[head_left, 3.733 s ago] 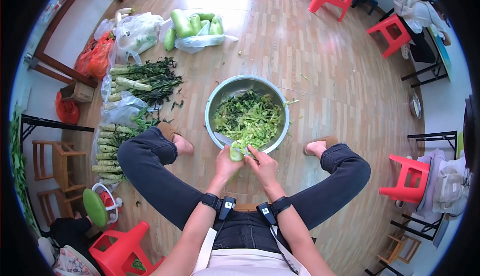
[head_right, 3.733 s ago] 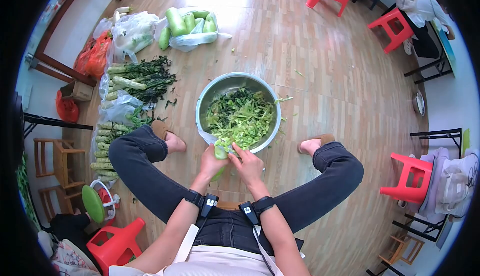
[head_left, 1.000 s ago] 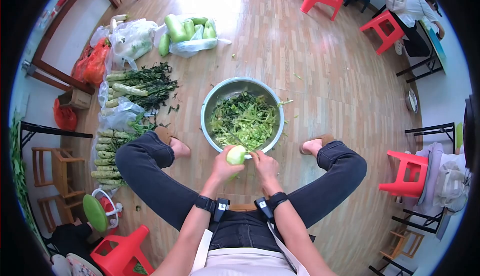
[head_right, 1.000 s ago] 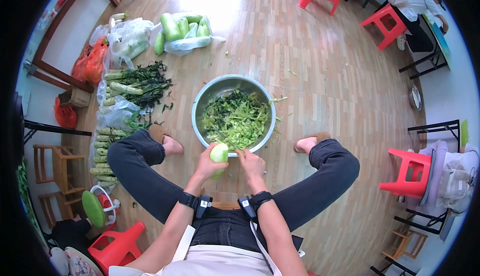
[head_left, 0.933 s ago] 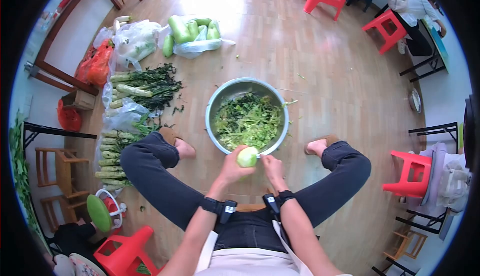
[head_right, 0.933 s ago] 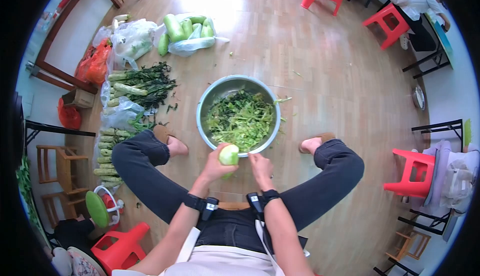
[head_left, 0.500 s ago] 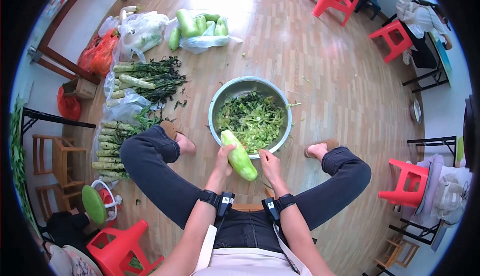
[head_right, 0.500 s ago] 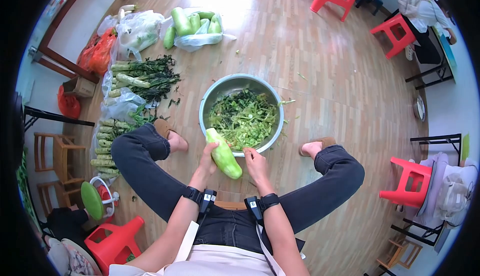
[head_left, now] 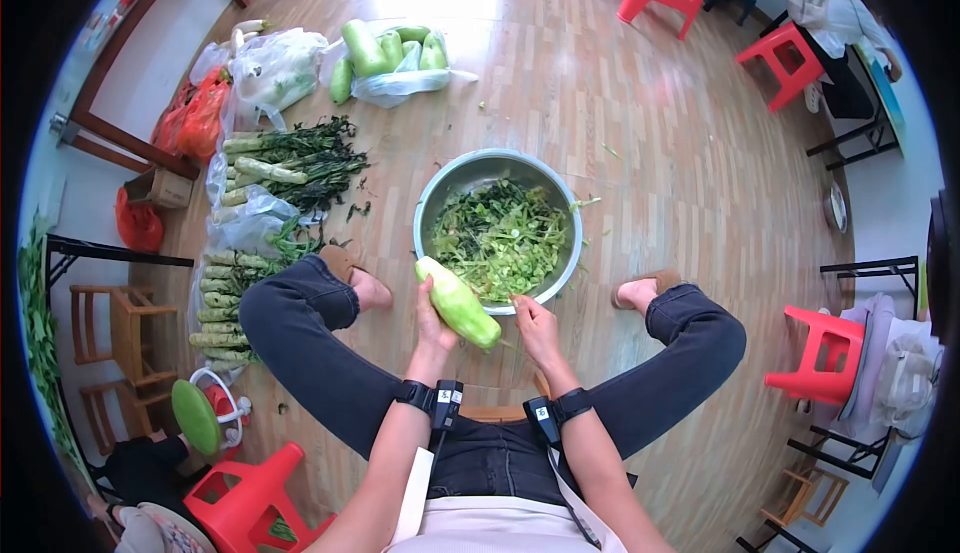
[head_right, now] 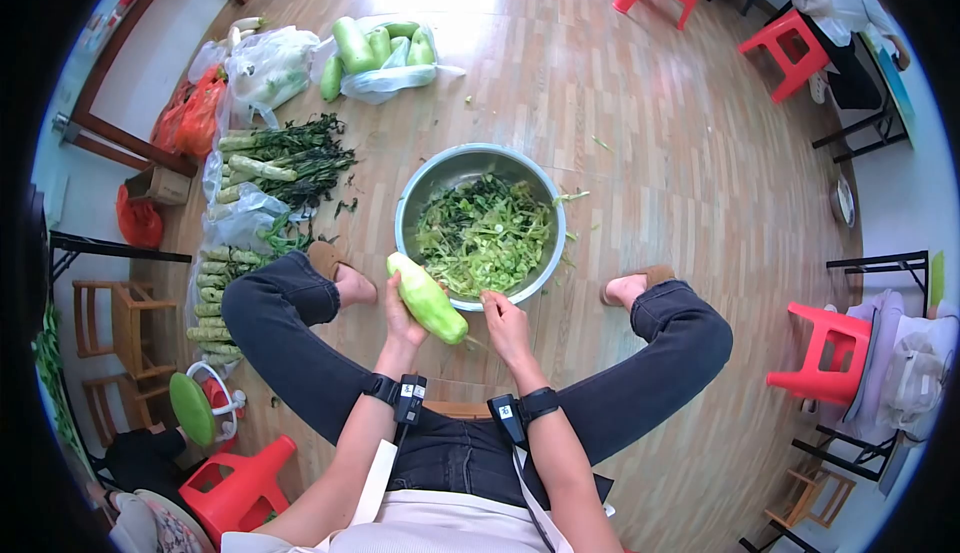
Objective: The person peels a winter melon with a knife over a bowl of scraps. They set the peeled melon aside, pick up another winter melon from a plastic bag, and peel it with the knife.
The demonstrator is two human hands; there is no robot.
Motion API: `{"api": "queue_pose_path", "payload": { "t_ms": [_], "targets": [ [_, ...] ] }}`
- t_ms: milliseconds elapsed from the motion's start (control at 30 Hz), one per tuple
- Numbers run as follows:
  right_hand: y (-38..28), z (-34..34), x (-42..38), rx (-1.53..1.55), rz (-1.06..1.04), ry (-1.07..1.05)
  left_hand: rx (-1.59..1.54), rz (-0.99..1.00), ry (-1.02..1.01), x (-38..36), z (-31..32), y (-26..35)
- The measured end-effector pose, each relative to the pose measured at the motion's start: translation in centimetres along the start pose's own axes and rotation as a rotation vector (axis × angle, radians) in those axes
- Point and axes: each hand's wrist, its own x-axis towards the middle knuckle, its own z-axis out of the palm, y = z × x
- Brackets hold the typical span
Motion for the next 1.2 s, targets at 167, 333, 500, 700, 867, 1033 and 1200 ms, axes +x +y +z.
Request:
{"api": "queue_pose_path", "payload": {
  "t_ms": [167,333,500,700,867,1033,1200],
  "targets": [
    [0.8,0.2,0.4,0.029,0.018,-0.019,-0.052,-0.046,0.000,-0.2,0.4,0.0],
    [0.6,0.3,0.5,0.232,0.111,-0.059,-0.156,0.015,0.017,-0.4,0.6,0.1],
    [0.6,0.5,0.5,0.257,0.073,-0.056,-0.297,-0.151,-0.111,-0.5,0.8,0.6],
    [1.3,0.7,0.6,0.180,0.089,-0.035,-0.188,-0.104,0.042,0.5,-1.0,-0.1],
    [2.0,0.9,1.0,0.205,0.112,-0.050,-0.096,-0.160,0.294,1.0,-2.5,-0.5],
    [1.7,0.9,1.0,0.294,0.155,-0.051,0.008,-0.140,0.344,1.0,-2.6,-0.6],
    [2.1,0.9,1.1,0.262,0.175,-0.034,0.026,-0.161,0.297,1.0,-2.6,-0.7]
  ]
}}
